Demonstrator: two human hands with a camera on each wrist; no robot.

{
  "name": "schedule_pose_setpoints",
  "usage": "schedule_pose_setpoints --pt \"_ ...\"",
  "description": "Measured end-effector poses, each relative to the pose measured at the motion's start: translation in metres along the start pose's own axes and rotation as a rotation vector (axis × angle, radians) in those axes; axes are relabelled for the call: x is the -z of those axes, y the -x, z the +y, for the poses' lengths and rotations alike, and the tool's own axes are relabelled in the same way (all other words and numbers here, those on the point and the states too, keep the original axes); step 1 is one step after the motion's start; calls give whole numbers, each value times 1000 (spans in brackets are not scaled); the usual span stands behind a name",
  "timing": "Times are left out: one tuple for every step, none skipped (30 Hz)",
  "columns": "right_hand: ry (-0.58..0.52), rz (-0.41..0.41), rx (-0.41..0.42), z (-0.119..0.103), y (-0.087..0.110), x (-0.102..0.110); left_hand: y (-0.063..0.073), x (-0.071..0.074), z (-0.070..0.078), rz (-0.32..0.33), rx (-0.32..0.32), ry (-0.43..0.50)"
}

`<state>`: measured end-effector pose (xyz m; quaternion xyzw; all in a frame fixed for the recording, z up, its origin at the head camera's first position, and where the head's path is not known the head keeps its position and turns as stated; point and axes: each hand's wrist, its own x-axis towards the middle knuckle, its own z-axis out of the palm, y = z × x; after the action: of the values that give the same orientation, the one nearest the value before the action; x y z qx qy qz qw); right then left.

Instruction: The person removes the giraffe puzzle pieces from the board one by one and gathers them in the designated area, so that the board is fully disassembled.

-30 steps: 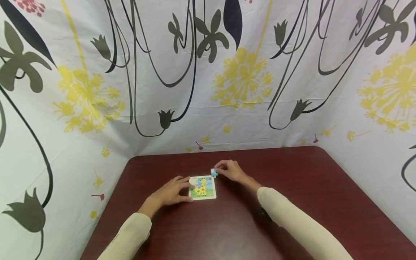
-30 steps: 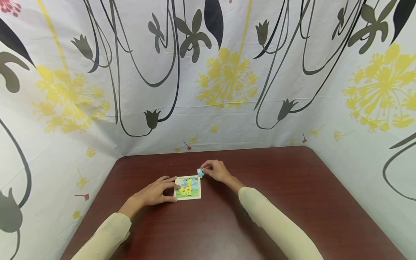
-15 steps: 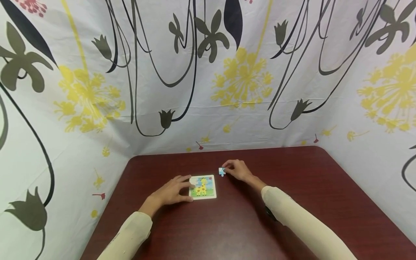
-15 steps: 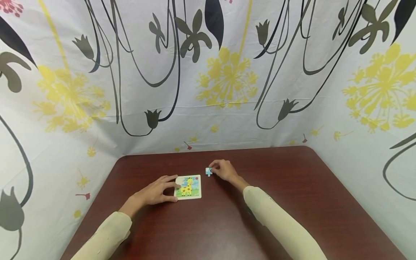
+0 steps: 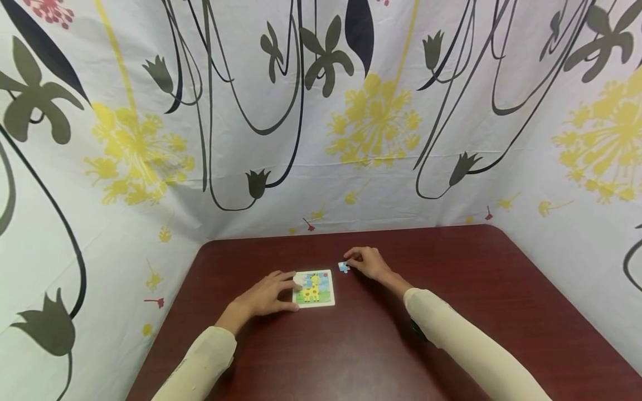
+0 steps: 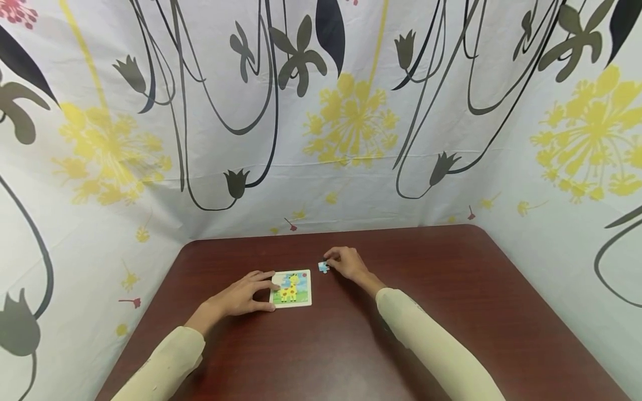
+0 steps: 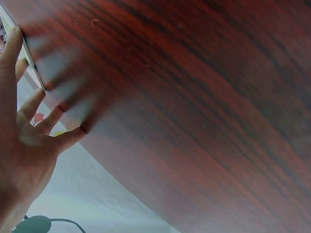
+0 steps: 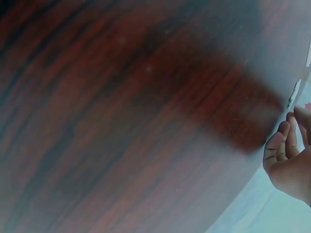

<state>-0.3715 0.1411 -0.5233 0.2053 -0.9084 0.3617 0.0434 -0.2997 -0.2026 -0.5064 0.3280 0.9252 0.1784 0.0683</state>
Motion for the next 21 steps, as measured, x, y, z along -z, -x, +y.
schedule_pose_setpoints --pt "-6 -1 4 0 0 0 0 0 0 -1 2 2" --pt "-11 -2 7 0 1 0 0 0 0 -2 4 1" --pt "-16 -5 10 0 1 0 0 0 1 -5 6 0" --pt "-21 -7 14 0 2 0 0 0 1 -5 7 1" --pt "-26 -10 18 -1 2 0 0 0 1 -6 8 -1" --pt "-29 -12 21 -2 2 -1 0 0 1 -6 7 -1" --pt "-31 -14 27 -3 2 -1 0 0 1 -6 7 -1" --pt "-31 -15 34 -4 1 -2 0 0 1 -4 6 1" --pt "-29 -17 41 -6 1 -3 0 0 2 -3 3 2" --pt "-30 -21 51 -7 0 -4 0 0 2 -1 2 5" --pt "-34 -27 64 -8 0 -5 1 1 2 1 0 7" --pt "-36 -33 76 -10 -1 -6 1 1 3 2 -1 9" --pt "-36 -41 88 -11 -1 -7 1 1 3 2 -1 13" --pt "-37 -49 96 -13 -2 -9 2 1 3 3 -1 16" --pt "-39 -54 105 -15 -2 -10 2 1 4 3 -1 17" --pt "-44 -59 112 -17 -2 -12 2 1 4 2 -1 18" --pt "-45 -63 117 -19 -2 -13 2 1 4 1 0 19" --pt "-42 -66 121 -20 -2 -15 2 2 5 0 2 20" --pt "-40 -71 120 -22 -3 -16 1 2 5 -1 2 21" --pt "-41 -72 124 -24 -3 -17 1 2 5 -2 3 19" --pt "-46 -76 129 -26 -3 -18 1 2 5 -4 3 17"
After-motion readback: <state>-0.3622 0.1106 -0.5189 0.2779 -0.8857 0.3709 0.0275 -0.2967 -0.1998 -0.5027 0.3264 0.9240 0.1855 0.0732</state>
